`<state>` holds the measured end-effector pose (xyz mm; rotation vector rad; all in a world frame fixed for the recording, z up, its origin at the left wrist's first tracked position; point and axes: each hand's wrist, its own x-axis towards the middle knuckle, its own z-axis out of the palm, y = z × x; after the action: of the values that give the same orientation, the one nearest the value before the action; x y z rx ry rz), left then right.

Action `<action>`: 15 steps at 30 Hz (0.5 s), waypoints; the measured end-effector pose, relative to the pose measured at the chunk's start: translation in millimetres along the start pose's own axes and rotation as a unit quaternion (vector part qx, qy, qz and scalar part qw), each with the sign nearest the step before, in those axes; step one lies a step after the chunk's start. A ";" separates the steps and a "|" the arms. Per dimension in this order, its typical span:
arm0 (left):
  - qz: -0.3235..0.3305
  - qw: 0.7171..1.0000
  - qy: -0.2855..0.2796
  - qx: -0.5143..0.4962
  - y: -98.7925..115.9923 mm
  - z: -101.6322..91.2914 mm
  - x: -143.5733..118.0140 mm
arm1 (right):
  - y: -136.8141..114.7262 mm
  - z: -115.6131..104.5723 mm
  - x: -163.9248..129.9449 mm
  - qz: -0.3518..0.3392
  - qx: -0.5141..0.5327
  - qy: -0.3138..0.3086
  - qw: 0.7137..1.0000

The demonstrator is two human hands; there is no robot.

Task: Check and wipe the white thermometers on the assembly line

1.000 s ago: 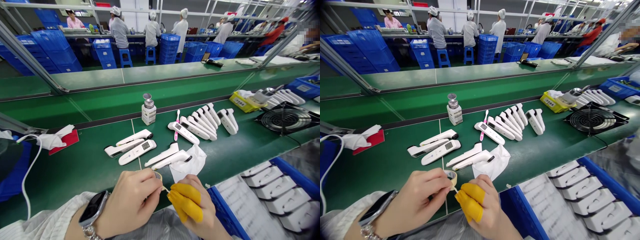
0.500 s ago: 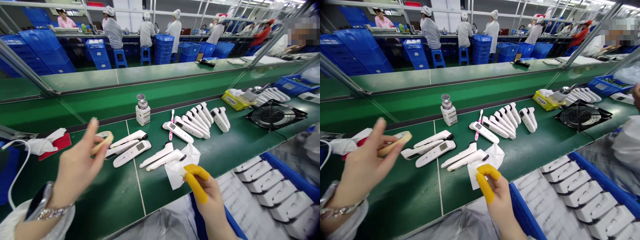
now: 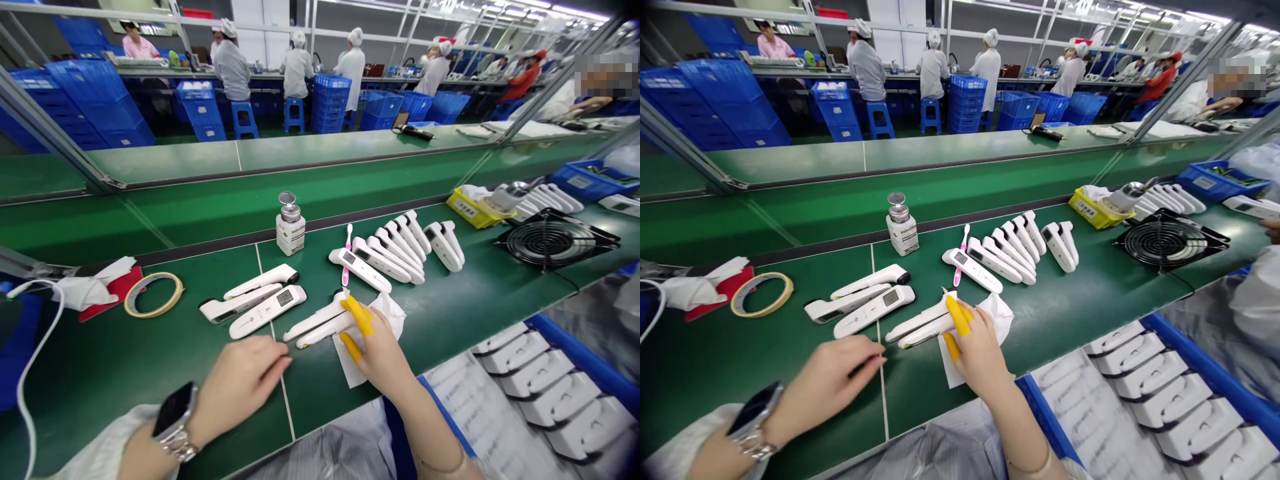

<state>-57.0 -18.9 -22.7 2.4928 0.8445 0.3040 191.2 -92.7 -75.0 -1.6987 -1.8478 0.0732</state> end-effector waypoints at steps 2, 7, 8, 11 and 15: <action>-0.028 0.998 -0.025 -0.048 10.5 16.3 3.9 | 4.8 6.4 -0.2 -0.012 -0.010 0.022 1.000; -0.118 0.980 -0.043 -0.158 5.6 29.7 11.0 | 5.8 4.7 -0.4 -0.014 -0.046 0.030 0.998; -0.123 0.977 -0.043 -0.169 4.2 29.9 12.1 | 4.7 3.1 0.5 -0.012 -0.057 0.016 0.998; -0.130 0.972 -0.038 -0.191 2.6 29.7 14.4 | 1.4 1.0 1.7 -0.019 -0.060 -0.020 0.998; -0.141 0.957 -0.053 -0.250 0.9 29.9 14.5 | -0.9 0.6 -4.2 -0.060 0.004 -0.003 0.998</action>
<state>-34.6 -21.8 -47.1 1.8782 0.9310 0.2450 190.1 -96.6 -76.7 -1.5793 -1.9480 0.0363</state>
